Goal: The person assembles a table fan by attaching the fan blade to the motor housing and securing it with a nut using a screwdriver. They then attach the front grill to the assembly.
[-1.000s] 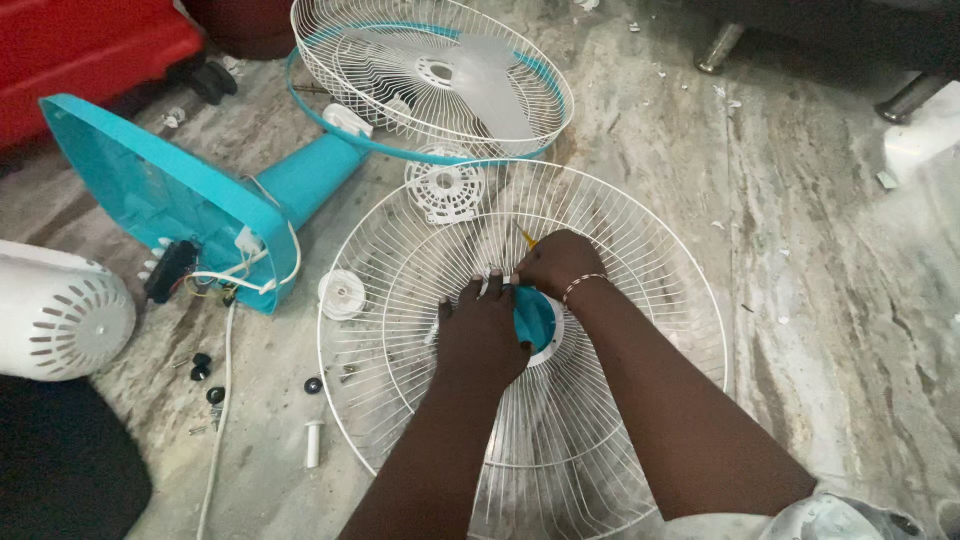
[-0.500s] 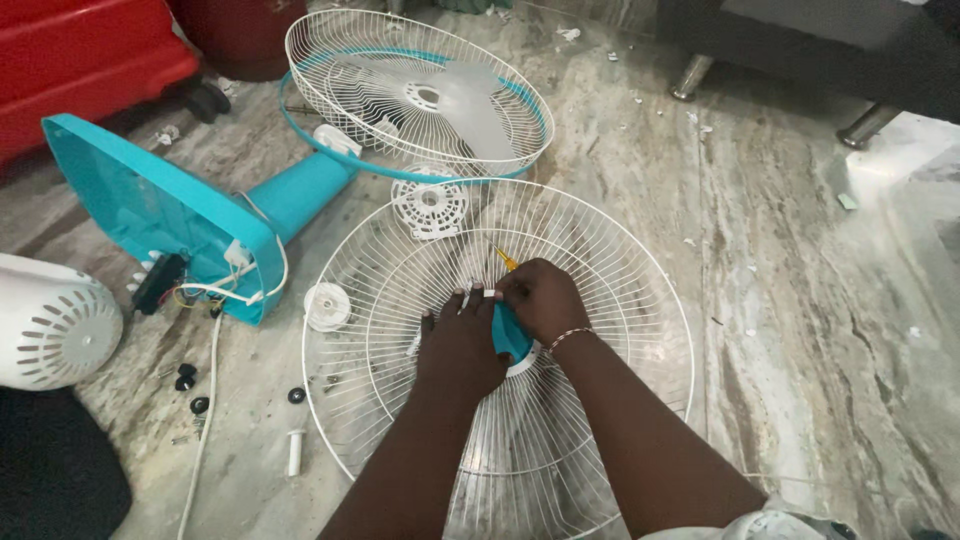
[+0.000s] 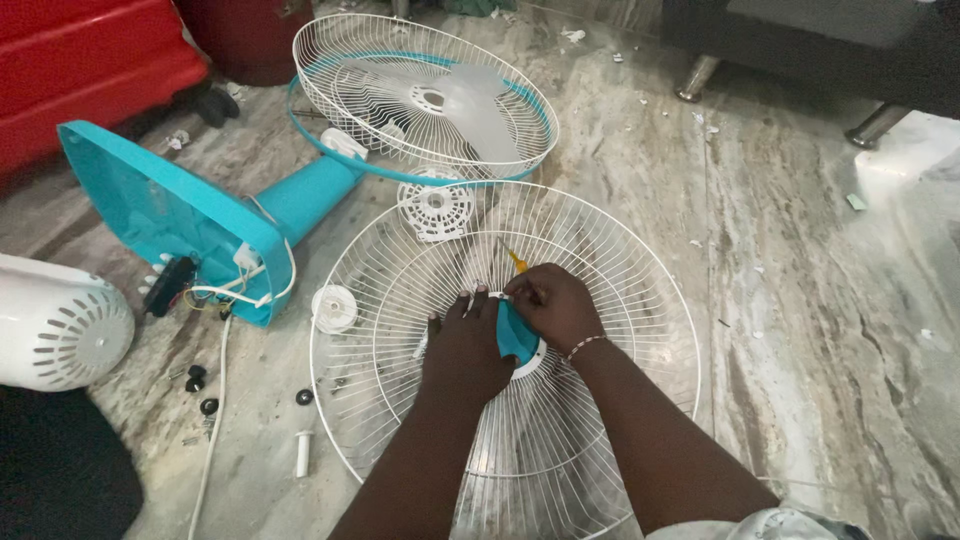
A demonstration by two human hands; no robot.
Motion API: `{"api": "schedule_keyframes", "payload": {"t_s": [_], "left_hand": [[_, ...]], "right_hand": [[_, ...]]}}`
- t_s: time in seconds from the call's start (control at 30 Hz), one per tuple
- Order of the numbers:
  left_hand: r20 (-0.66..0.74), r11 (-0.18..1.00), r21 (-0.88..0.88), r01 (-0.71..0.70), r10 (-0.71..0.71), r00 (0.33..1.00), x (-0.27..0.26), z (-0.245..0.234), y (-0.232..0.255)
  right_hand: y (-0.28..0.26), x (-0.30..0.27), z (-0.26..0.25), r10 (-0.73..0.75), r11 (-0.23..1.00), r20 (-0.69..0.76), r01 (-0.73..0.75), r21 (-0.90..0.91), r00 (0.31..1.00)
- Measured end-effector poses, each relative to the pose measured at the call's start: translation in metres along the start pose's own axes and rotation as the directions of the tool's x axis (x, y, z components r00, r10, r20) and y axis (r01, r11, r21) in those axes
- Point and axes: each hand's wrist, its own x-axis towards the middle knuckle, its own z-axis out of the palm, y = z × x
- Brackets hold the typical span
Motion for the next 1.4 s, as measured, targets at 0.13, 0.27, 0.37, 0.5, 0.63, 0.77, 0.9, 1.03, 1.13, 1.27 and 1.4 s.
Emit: {"api": "schedule_keyframes", "payload": {"t_s": [0.13, 0.27, 0.37, 0.5, 0.63, 0.77, 0.9, 1.03, 1.13, 1.27, 1.4], "left_hand": [[-0.037, 1.000, -0.018, -0.020, 0.019, 0.999, 0.001, 0.002, -0.001], [-0.046, 1.000, -0.020, -0.021, 0.020, 0.999, 0.003, 0.003, -0.002], [-0.090, 0.999, -0.028, -0.037, 0.035, 0.995, 0.002, 0.003, -0.002], [-0.092, 0.998, 0.020, -0.064, 0.066, 0.994, 0.002, -0.004, -0.001], [-0.086, 0.996, 0.054, -0.066, 0.071, 0.994, -0.002, -0.015, 0.002], [-0.062, 0.995, 0.071, -0.064, 0.069, 0.996, -0.004, -0.020, 0.000], [-0.180, 0.994, 0.039, -0.106, 0.111, 0.977, -0.002, -0.014, -0.008], [-0.201, 0.991, 0.061, -0.122, 0.132, 0.971, 0.011, -0.009, -0.014], [-0.235, 0.987, -0.016, -0.161, 0.153, 0.960, 0.012, -0.004, -0.021], [-0.284, 0.957, 0.093, -0.276, 0.291, 0.914, 0.023, -0.005, -0.034], [-0.376, 0.955, 0.099, -0.280, 0.296, 0.878, 0.039, -0.003, -0.049]], "right_hand": [[-0.004, -0.002, 0.002, -0.037, 0.996, 0.015, 0.038, -0.077, 0.999], [-0.012, -0.008, 0.008, -0.089, 0.974, -0.015, 0.084, -0.210, 0.996], [-0.020, -0.016, 0.011, -0.187, 0.957, -0.080, 0.163, -0.242, 0.979], [-0.025, -0.020, 0.008, -0.113, 0.977, -0.047, 0.102, -0.189, 0.993], [-0.026, -0.011, 0.006, -0.033, 0.986, -0.037, 0.026, -0.163, 0.999], [-0.018, -0.009, 0.006, 0.037, 0.997, -0.027, -0.038, -0.070, 0.999], [-0.009, -0.005, 0.001, -0.071, 0.994, 0.023, 0.073, -0.082, 0.997], [-0.013, -0.005, -0.002, -0.012, 0.995, 0.059, 0.017, -0.094, 0.998], [-0.021, -0.010, -0.001, -0.003, 0.995, 0.062, 0.009, -0.095, 0.998], [-0.023, -0.009, -0.002, -0.112, 0.958, 0.098, 0.134, -0.253, 0.989], [-0.016, -0.010, -0.001, -0.286, 0.908, 0.062, 0.291, -0.301, 0.956]]}}
